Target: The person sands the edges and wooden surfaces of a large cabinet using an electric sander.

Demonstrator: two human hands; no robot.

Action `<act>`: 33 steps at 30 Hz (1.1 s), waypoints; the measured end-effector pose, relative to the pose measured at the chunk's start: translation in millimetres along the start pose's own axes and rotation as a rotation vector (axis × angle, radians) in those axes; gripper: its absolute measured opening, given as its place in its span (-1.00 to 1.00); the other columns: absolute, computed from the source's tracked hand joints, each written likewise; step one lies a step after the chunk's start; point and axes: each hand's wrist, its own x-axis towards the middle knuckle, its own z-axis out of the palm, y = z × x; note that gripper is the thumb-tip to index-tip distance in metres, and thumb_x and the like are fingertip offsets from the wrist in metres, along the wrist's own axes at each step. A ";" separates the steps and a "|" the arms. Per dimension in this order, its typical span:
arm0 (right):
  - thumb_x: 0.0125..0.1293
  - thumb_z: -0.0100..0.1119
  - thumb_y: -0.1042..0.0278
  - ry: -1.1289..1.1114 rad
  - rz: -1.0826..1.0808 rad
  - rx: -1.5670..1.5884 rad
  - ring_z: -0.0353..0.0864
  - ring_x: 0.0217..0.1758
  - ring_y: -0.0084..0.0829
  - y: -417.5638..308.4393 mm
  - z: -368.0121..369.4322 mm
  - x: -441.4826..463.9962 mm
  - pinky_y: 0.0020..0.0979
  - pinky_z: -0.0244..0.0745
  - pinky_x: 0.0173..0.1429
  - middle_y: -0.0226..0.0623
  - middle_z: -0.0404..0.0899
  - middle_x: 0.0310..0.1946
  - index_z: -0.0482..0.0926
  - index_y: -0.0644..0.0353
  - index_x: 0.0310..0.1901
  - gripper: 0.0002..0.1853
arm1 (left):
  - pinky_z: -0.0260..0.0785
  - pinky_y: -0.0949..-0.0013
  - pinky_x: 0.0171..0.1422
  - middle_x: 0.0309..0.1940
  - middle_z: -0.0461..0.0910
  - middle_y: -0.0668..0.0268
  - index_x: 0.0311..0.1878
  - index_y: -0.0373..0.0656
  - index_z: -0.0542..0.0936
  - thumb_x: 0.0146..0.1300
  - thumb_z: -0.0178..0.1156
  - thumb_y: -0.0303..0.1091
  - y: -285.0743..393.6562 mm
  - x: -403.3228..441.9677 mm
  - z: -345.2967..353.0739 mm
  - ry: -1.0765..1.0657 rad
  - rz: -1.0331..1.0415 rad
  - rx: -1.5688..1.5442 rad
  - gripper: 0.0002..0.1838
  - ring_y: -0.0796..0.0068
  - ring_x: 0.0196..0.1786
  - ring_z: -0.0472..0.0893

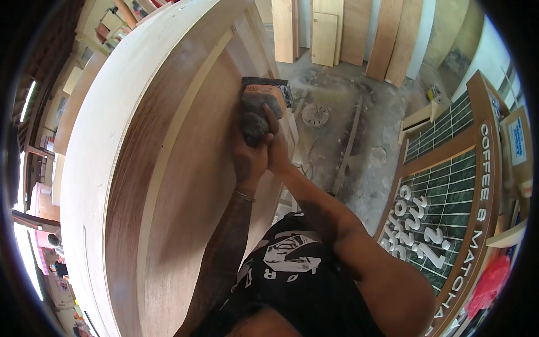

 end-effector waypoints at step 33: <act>0.58 -0.02 -0.01 -0.051 -0.132 -0.053 0.18 0.62 -0.16 -76.1 12.9 35.2 -0.24 0.11 0.64 -0.02 0.14 0.56 0.04 0.16 0.64 -0.25 | 0.49 0.22 0.39 0.28 0.58 -0.01 0.54 -0.32 0.24 -0.07 0.55 -0.53 36.0 33.2 -23.1 0.050 0.217 -0.073 0.05 0.24 0.30 0.61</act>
